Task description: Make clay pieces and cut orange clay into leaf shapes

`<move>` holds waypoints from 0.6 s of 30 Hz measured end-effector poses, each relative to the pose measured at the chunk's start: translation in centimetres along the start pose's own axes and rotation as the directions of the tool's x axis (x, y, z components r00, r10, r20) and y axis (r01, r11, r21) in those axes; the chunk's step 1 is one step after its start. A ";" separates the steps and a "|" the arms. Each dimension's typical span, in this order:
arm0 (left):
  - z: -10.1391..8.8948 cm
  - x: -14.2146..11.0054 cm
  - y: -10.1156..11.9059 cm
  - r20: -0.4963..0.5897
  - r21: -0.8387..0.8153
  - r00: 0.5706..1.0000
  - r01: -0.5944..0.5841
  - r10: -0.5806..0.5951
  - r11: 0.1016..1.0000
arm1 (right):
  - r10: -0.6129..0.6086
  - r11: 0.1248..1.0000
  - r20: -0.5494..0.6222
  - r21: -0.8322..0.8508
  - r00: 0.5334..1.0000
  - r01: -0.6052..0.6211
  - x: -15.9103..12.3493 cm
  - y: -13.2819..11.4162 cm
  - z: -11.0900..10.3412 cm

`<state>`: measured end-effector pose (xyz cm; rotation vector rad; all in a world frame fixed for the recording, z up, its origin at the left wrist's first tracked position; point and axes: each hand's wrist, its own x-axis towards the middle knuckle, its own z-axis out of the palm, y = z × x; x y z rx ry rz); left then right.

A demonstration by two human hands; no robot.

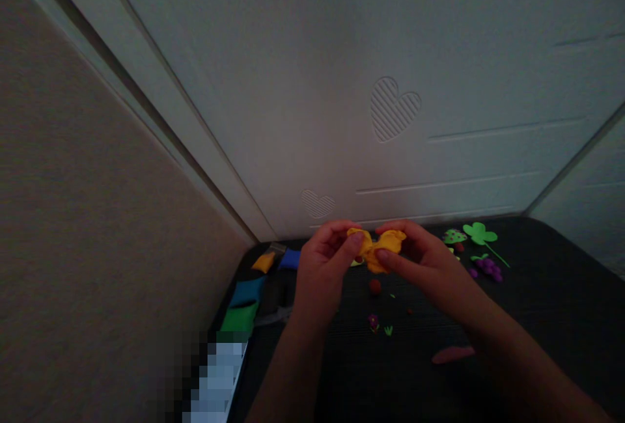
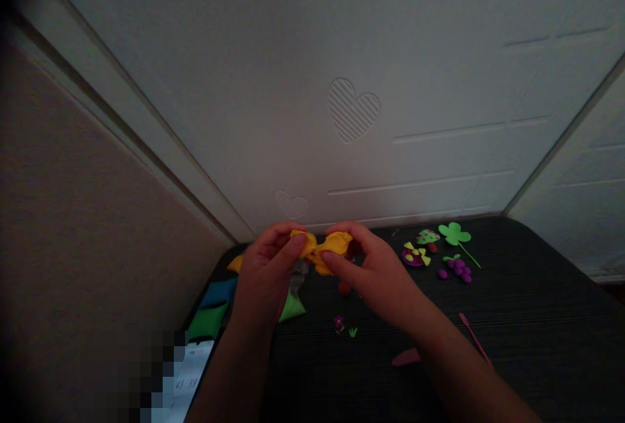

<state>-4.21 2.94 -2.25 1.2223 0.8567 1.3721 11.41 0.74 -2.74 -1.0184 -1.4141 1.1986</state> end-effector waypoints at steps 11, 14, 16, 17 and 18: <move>0.1 -0.1 0.1 -0.005 0.035 1.000 0.002 -0.002 0.999 | -0.003 1.000 -0.013 -0.017 1.000 0.003 0.1 0.0 0.1; 0.1 -0.1 0.1 0.006 0.024 1.000 -0.002 0.002 1.000 | -0.004 1.000 -0.005 0.002 1.000 0.004 0.0 0.0 0.1; 0.2 -0.2 0.1 0.016 0.015 1.000 0.002 -0.002 1.000 | -0.001 1.000 -0.001 0.013 1.000 0.001 0.0 0.0 0.1; 0.2 -0.2 0.1 0.022 0.013 1.000 0.007 -0.008 1.000 | 0.000 1.000 0.002 0.015 1.000 0.000 0.0 0.0 0.1; 0.3 -0.2 0.0 0.025 0.013 1.000 0.013 -0.013 1.000 | 0.000 1.000 0.000 0.013 1.000 0.000 0.0 0.0 0.1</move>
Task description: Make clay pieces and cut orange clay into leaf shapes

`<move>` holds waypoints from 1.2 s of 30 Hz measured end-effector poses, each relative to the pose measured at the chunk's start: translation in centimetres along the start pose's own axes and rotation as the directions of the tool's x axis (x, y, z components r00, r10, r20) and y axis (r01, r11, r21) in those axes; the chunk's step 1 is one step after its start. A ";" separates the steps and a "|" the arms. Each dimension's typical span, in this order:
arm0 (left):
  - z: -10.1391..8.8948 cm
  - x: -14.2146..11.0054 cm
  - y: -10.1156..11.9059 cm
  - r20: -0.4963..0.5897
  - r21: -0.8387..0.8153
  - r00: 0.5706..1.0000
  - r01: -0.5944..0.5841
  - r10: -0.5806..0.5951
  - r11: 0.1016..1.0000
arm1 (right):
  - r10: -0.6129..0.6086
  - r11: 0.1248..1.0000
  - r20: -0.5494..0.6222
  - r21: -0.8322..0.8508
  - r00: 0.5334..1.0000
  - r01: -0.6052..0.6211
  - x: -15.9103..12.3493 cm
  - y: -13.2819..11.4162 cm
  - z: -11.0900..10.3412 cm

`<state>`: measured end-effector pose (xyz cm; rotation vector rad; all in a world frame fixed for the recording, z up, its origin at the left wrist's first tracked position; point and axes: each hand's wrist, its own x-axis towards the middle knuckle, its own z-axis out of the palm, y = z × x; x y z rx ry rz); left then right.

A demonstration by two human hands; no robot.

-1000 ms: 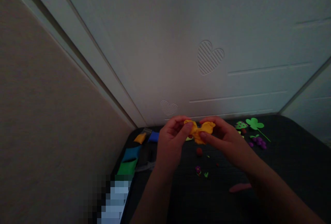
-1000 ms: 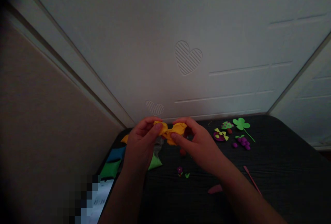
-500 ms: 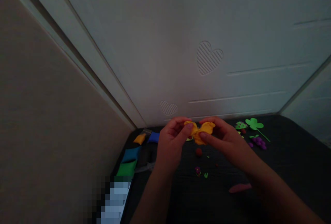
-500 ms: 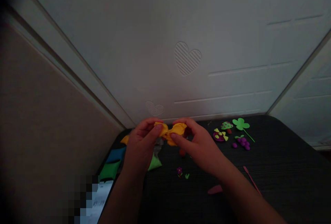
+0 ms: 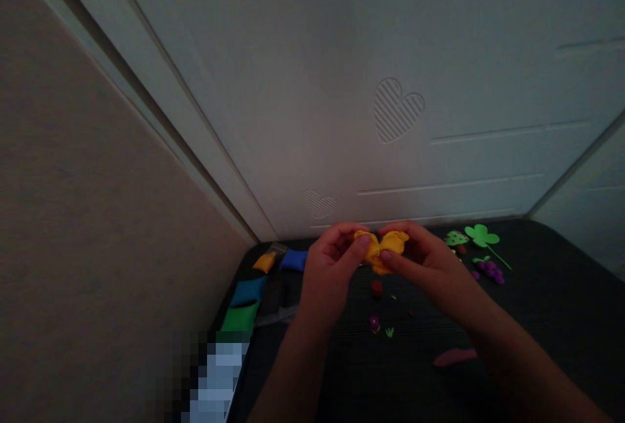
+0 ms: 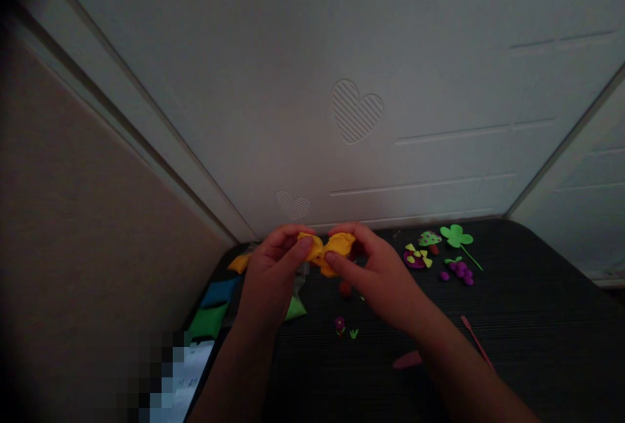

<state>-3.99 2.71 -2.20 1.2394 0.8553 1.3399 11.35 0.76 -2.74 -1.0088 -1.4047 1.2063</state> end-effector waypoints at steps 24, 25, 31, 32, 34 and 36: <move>0.1 0.1 -0.1 -0.019 0.045 1.000 -0.012 0.013 0.999 | -0.054 0.998 -0.076 0.010 0.996 0.055 0.1 0.1 -0.6; 0.1 0.1 -0.1 -0.032 0.043 0.999 -0.022 0.023 0.999 | -0.051 0.998 -0.085 0.029 0.995 0.054 0.1 0.0 -0.7; -0.7 0.7 -0.2 -0.163 -0.053 0.981 -0.111 0.101 0.992 | -0.056 0.984 -0.186 0.156 0.981 0.086 0.0 -0.9 -1.8; -0.8 0.7 -0.2 -0.175 -0.068 0.978 -0.123 0.109 0.990 | -0.059 0.981 -0.199 0.168 0.978 0.094 -0.1 -1.0 -1.9; -0.8 0.7 -0.2 -0.173 -0.087 0.979 -0.127 0.110 0.988 | -0.065 0.980 -0.202 0.171 0.977 0.101 -0.2 -1.1 -2.0; -0.4 0.6 -0.2 -0.141 -0.083 0.986 -0.102 0.089 0.991 | -0.073 0.985 -0.177 0.141 0.981 0.099 -0.3 -1.0 -1.8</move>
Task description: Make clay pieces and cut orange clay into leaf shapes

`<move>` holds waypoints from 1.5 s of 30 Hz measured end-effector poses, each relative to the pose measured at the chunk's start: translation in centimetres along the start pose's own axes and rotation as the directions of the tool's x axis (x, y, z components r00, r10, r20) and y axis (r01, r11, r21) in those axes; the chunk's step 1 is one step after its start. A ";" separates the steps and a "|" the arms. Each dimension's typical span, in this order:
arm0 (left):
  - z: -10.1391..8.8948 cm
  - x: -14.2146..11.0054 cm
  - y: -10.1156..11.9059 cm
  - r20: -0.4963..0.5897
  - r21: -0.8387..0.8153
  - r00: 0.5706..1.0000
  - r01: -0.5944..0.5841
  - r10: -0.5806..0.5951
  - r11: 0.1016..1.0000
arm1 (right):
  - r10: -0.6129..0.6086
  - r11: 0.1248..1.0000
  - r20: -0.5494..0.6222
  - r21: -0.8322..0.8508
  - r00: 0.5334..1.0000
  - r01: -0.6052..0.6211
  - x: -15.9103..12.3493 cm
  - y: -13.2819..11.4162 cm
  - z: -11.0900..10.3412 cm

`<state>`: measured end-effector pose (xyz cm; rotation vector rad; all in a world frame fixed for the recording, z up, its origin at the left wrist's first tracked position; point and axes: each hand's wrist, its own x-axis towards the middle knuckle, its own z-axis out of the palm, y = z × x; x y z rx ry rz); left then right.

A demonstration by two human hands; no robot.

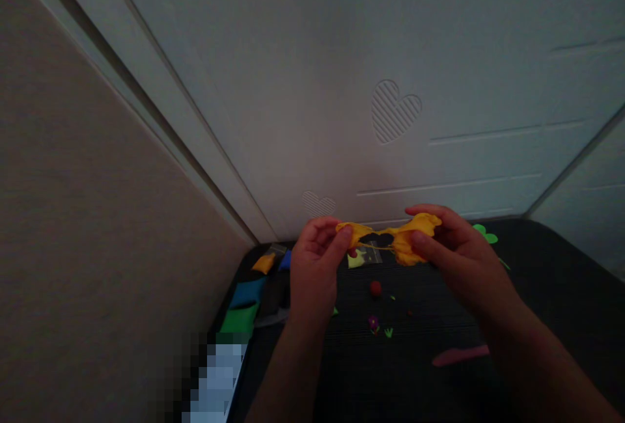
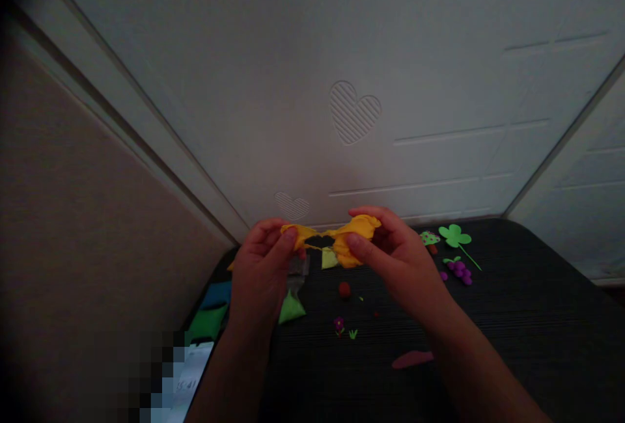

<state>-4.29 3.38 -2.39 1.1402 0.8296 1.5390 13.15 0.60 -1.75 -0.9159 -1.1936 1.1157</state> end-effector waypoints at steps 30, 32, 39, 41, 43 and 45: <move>1.7 -1.9 0.5 0.264 0.385 0.954 0.032 -0.143 0.922 | -0.177 0.874 0.111 -0.440 0.978 0.208 0.0 0.8 0.4; 1.7 -1.9 0.6 0.235 0.410 0.961 0.040 -0.148 0.911 | -0.156 0.871 0.148 -0.446 0.977 0.207 -0.4 0.8 0.6; 1.3 -1.8 0.4 0.206 0.425 0.969 0.038 -0.137 0.905 | -0.236 0.735 0.289 -0.571 0.928 0.365 -0.7 0.9 0.9; 1.4 -1.8 0.2 0.254 0.392 0.952 0.060 -0.171 0.918 | -0.258 0.694 0.270 -0.616 0.927 0.373 -0.6 1.0 0.8; 1.4 -1.8 0.1 0.308 0.333 0.928 0.103 -0.211 0.937 | -0.280 0.649 0.259 -0.659 0.925 0.381 -0.4 1.1 0.6; 1.5 -1.8 0.1 0.340 0.276 0.910 0.146 -0.239 0.950 | -0.301 0.613 0.255 -0.687 0.919 0.391 -0.3 1.2 0.5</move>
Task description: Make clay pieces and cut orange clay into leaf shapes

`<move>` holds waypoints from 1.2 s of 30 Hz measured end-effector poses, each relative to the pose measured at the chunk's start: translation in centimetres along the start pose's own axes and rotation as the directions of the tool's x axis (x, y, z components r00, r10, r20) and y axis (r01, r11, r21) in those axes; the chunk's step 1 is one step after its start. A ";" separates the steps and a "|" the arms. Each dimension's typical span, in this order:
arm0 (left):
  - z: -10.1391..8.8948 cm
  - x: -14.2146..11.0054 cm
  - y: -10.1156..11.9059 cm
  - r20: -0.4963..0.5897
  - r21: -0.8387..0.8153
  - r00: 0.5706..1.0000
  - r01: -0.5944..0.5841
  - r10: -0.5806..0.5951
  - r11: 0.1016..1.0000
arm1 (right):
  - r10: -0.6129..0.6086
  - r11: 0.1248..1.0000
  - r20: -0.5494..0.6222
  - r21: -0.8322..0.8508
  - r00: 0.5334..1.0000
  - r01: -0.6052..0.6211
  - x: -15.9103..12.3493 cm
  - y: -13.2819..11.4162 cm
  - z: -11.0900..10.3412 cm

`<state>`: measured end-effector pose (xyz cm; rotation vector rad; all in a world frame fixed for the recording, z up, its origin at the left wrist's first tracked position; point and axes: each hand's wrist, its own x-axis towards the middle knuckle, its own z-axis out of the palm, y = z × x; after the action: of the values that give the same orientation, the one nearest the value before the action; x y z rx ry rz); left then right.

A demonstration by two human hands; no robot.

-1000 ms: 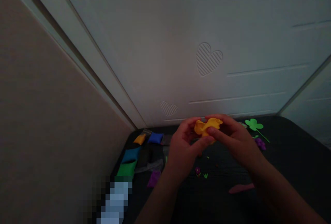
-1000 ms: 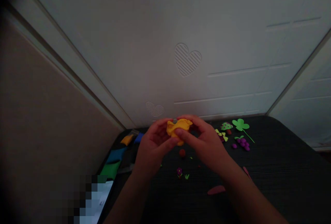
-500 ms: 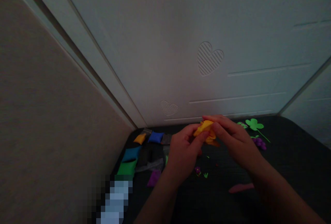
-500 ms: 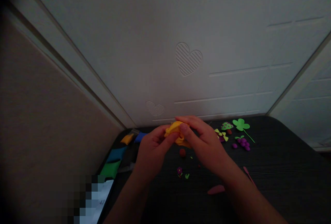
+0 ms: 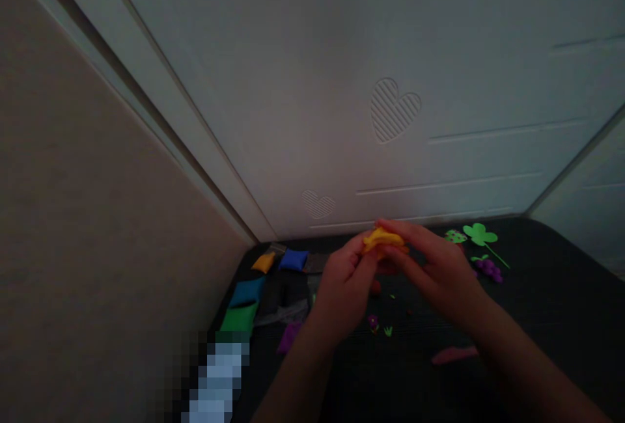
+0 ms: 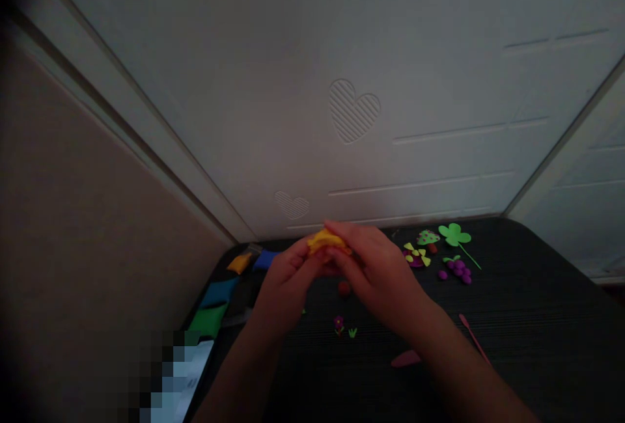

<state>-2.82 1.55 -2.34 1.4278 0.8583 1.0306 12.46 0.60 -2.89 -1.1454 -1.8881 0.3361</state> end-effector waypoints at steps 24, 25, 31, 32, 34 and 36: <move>-0.4 -0.2 0.7 -0.184 0.274 0.975 -0.072 0.126 0.959 | -0.024 0.982 0.056 0.188 0.998 0.013 -0.1 -0.7 -0.1; -0.5 -0.2 0.8 -0.202 0.294 0.969 -0.077 0.140 0.953 | -0.040 0.983 0.066 0.179 0.997 0.027 -0.1 -0.7 -0.1; -0.7 -0.2 0.7 -0.241 0.348 0.960 -0.051 0.142 0.936 | -0.056 0.989 0.093 0.139 0.994 0.043 -0.2 -0.7 0.3; -0.6 -0.1 0.6 -0.243 0.346 0.961 -0.042 0.133 0.937 | -0.046 0.990 0.090 0.134 0.995 0.034 -0.2 -0.7 0.3; -0.5 -0.1 0.7 -0.234 0.324 0.966 -0.029 0.110 0.946 | -0.025 0.991 0.080 0.132 0.996 0.015 -0.1 -0.8 0.4; -0.4 -0.1 0.7 -0.204 0.279 0.976 -0.023 0.082 0.960 | -0.008 0.990 0.077 0.144 0.997 -0.003 0.0 -0.9 0.4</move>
<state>-3.24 1.49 -1.65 1.5981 1.1622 1.1538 11.67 0.19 -2.59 -1.0461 -1.8993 0.5141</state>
